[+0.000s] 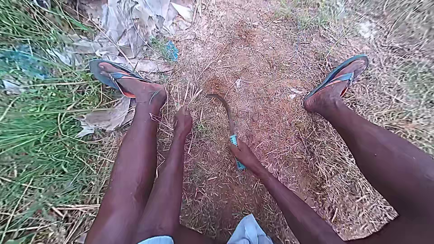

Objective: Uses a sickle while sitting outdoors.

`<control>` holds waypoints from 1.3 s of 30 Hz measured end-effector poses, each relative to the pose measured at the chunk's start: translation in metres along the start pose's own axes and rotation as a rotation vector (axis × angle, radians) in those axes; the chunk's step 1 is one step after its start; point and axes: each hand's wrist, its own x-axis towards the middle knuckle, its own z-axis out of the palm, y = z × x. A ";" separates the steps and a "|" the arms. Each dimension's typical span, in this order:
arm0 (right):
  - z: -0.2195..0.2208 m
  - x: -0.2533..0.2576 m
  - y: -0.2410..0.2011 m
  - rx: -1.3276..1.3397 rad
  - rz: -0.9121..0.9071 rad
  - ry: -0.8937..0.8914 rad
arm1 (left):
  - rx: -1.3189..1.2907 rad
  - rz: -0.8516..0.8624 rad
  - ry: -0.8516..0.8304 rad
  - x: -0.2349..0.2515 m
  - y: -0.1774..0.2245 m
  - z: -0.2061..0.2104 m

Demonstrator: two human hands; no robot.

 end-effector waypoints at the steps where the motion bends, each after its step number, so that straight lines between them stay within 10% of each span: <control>1: 0.003 -0.006 0.013 -0.071 0.071 -0.042 | -0.016 0.011 0.007 0.003 0.004 -0.001; 7: -0.024 0.002 -0.011 -0.016 -0.002 -0.027 | -0.084 -0.024 0.076 0.006 -0.009 -0.004; 14: -0.039 0.020 -0.112 0.401 -0.508 0.287 | -0.145 -0.006 0.145 0.017 -0.013 -0.015; 21: -0.017 -0.014 -0.005 -0.472 0.110 -0.031 | -0.125 0.001 0.215 0.031 -0.019 -0.041; 30: -0.040 0.002 -0.023 0.050 -0.083 0.090 | -0.236 -0.062 0.217 0.014 -0.028 -0.027; 39: -0.074 0.064 -0.076 0.821 0.132 0.312 | -0.371 0.001 0.322 0.018 -0.037 0.000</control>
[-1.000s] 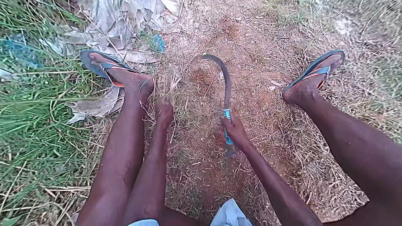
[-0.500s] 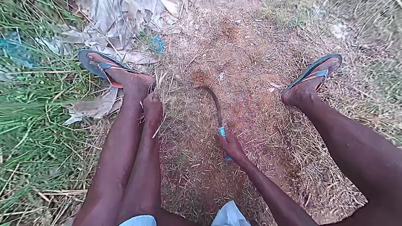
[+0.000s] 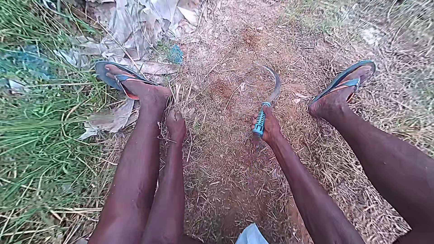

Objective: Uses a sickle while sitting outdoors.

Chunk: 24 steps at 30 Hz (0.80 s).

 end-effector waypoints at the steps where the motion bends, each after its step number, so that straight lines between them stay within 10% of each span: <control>1: 0.013 0.014 -0.001 0.077 0.023 -0.010 | -0.003 0.004 0.009 0.000 -0.001 0.001; 10: 0.099 0.004 0.085 -0.526 0.180 -0.425 | 0.061 0.002 0.063 0.001 0.002 0.003; 24: -0.032 -0.071 0.114 -0.682 0.185 -0.529 | 0.187 0.082 -0.022 -0.017 0.032 0.012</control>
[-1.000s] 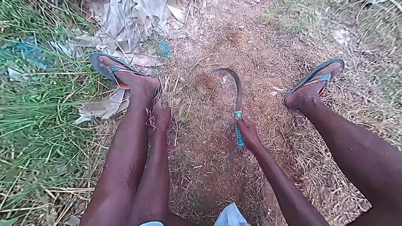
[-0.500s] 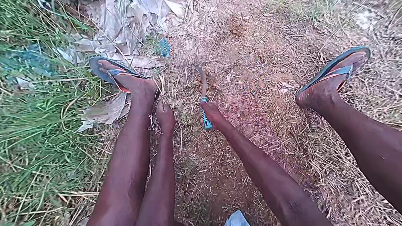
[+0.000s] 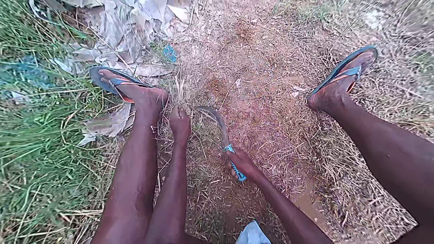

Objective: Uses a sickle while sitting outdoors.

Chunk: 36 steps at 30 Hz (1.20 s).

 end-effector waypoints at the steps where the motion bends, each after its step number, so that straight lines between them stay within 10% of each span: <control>1: -0.002 0.000 -0.002 0.045 -0.032 0.015 | 0.003 0.012 0.015 0.000 0.001 0.001; 9: -0.048 0.005 -0.034 0.435 -0.263 0.347 | 0.197 0.293 0.012 0.040 0.051 -0.008; 18: -0.063 0.013 -0.042 0.466 -0.278 0.439 | 0.495 0.648 -0.514 0.099 0.126 0.088; 27: -0.062 0.021 -0.039 0.366 -0.211 0.345 | 0.735 0.329 -0.408 0.092 0.021 0.040; 36: -0.049 0.014 -0.040 0.245 -0.205 0.259 | 0.925 0.086 -0.487 0.067 0.041 0.026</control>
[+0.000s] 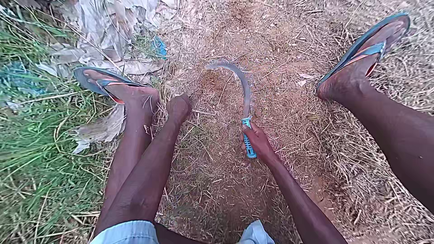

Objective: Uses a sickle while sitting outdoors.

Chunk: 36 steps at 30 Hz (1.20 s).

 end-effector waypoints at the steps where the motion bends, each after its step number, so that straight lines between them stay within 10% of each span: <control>1: 0.001 0.001 0.000 -0.021 0.009 -0.001 | 0.002 0.005 -0.010 -0.002 -0.004 0.000; 15: 0.030 0.007 -0.022 0.036 -0.227 0.073 | -0.074 0.036 0.020 -0.013 -0.019 0.000; 23: 0.040 -0.033 0.037 -0.467 0.119 -0.119 | -0.142 0.025 0.024 -0.026 -0.030 0.019; 31: 0.038 -0.009 -0.033 -0.064 -0.253 0.130 | -0.213 0.030 0.054 -0.022 -0.029 0.020; 36: 0.027 -0.030 0.048 -0.644 0.072 -0.080 | -0.278 0.014 0.091 -0.027 -0.036 0.018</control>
